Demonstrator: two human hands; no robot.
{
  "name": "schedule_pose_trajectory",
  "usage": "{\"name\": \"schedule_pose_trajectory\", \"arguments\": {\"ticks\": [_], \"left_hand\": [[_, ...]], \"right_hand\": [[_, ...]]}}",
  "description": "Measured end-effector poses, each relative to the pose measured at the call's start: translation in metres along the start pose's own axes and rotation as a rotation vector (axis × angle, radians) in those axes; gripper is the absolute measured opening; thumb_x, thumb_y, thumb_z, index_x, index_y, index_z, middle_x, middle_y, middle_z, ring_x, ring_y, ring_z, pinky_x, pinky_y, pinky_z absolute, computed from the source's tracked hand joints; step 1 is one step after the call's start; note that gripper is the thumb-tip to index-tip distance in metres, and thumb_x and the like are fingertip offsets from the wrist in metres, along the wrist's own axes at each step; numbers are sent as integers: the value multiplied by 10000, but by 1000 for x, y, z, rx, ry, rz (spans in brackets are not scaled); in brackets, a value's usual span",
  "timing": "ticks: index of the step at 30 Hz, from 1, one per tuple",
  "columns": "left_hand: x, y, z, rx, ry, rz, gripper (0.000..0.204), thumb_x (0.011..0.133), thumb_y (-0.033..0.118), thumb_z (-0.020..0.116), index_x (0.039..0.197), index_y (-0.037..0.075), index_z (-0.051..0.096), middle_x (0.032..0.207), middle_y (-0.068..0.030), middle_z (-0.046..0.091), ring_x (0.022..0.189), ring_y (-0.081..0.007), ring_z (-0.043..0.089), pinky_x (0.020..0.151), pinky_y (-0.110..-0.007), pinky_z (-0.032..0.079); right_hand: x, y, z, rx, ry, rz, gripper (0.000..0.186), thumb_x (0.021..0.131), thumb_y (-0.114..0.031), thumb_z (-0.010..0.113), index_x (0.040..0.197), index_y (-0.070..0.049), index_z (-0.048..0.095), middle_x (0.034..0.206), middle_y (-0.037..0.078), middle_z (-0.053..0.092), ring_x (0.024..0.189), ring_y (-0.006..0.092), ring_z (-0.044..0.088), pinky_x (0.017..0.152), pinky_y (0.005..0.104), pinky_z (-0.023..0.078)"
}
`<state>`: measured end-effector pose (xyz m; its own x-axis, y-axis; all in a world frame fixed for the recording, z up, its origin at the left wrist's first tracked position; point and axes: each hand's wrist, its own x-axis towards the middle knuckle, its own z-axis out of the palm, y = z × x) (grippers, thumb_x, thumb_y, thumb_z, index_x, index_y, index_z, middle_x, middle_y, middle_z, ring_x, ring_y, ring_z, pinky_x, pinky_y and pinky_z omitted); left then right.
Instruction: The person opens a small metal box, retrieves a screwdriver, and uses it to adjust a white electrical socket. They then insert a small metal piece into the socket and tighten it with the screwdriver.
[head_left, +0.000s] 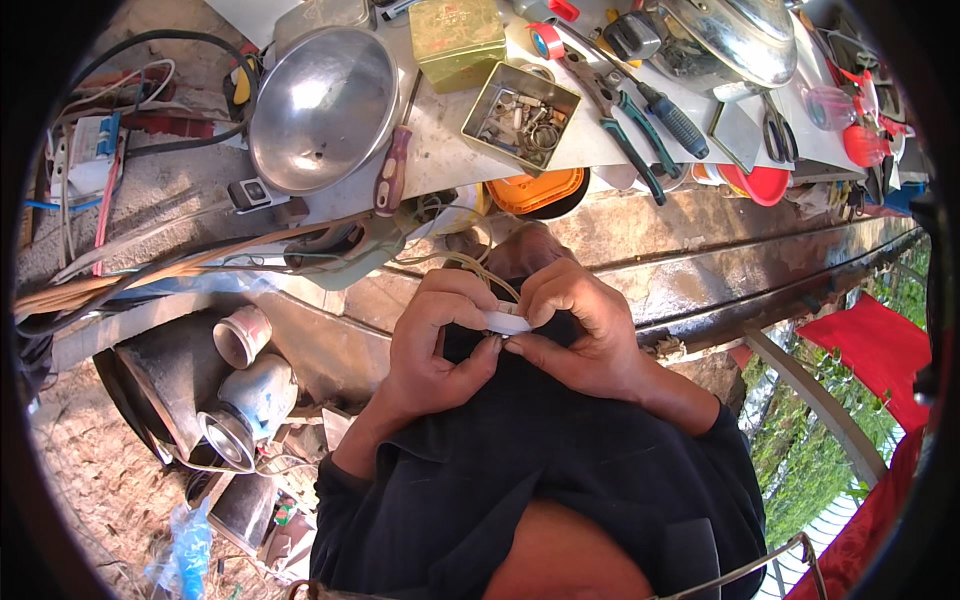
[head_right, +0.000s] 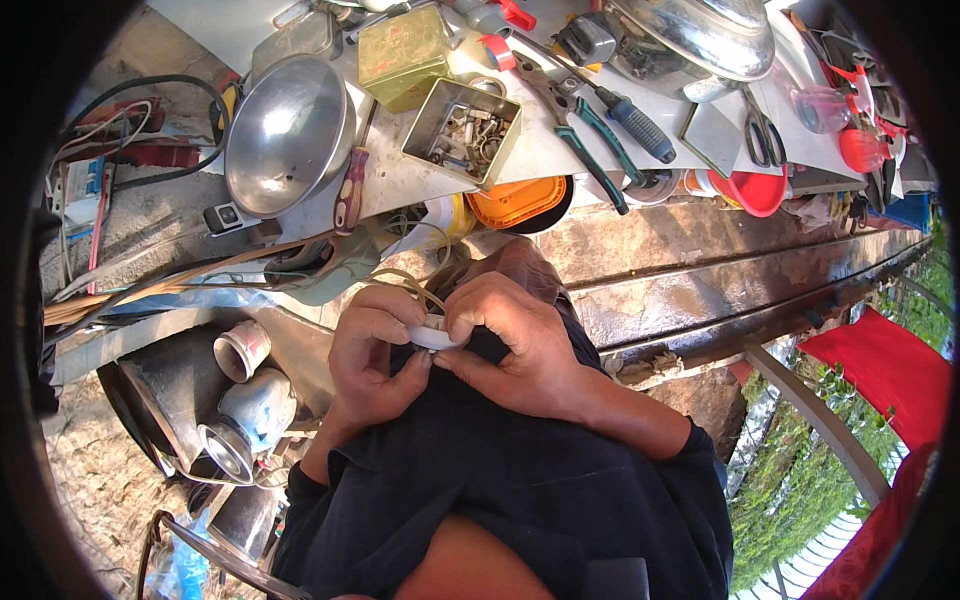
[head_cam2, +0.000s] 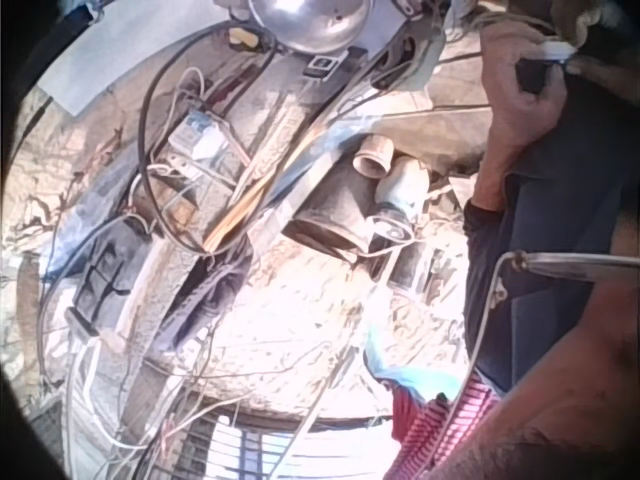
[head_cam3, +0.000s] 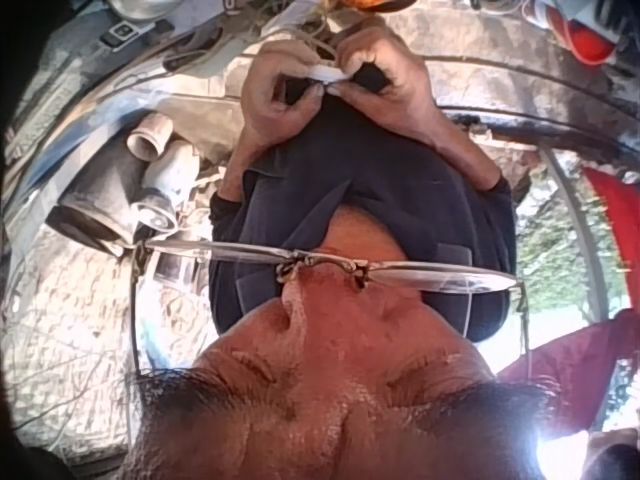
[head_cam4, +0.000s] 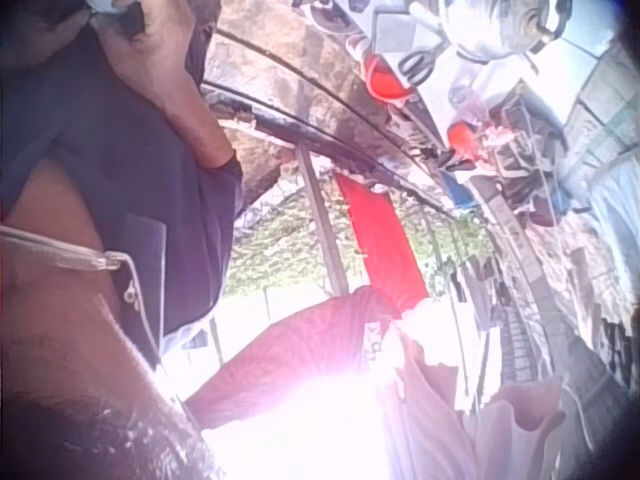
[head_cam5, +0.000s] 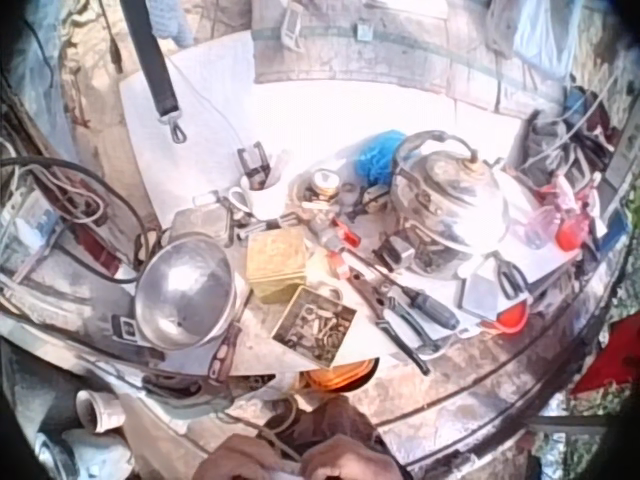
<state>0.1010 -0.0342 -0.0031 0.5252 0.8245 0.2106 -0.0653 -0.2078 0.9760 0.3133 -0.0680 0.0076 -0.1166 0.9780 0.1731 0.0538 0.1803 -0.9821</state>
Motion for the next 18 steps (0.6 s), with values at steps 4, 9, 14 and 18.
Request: {"name": "schedule_pose_trajectory", "arguments": {"ticks": [4,9,14,18], "left_hand": [[2,0,7,-114,46,-124,452,761,-161,667,1139,46,532,1141,-128,548,1019,-207,584,916,-328,500],[8,0,11,-243,90,-259,473,756,-169,640,1177,30,553,1176,-97,512,1049,-165,572,930,-297,491],[14,6,6,-232,57,-361,419,771,-152,611,1167,-14,624,1180,-92,523,1047,-166,602,942,-292,509],[10,7,-2,-297,143,-333,353,764,-123,594,1100,-28,643,1144,-103,541,1017,-191,614,928,-325,525]], "right_hand": [[1,1,-4,-20,-17,3,372,746,72,856,984,-70,608,1021,98,671,949,273,683,822,365,555],[5,3,-8,-19,-35,26,350,781,75,820,1035,-59,621,1060,103,669,965,256,681,839,363,555],[7,1,-27,-96,-110,26,333,819,37,808,1094,-61,647,1128,102,690,1050,290,679,890,382,559],[10,8,-71,-539,137,50,371,821,-13,802,1155,-62,647,1245,136,659,1144,351,652,969,434,540]]}}
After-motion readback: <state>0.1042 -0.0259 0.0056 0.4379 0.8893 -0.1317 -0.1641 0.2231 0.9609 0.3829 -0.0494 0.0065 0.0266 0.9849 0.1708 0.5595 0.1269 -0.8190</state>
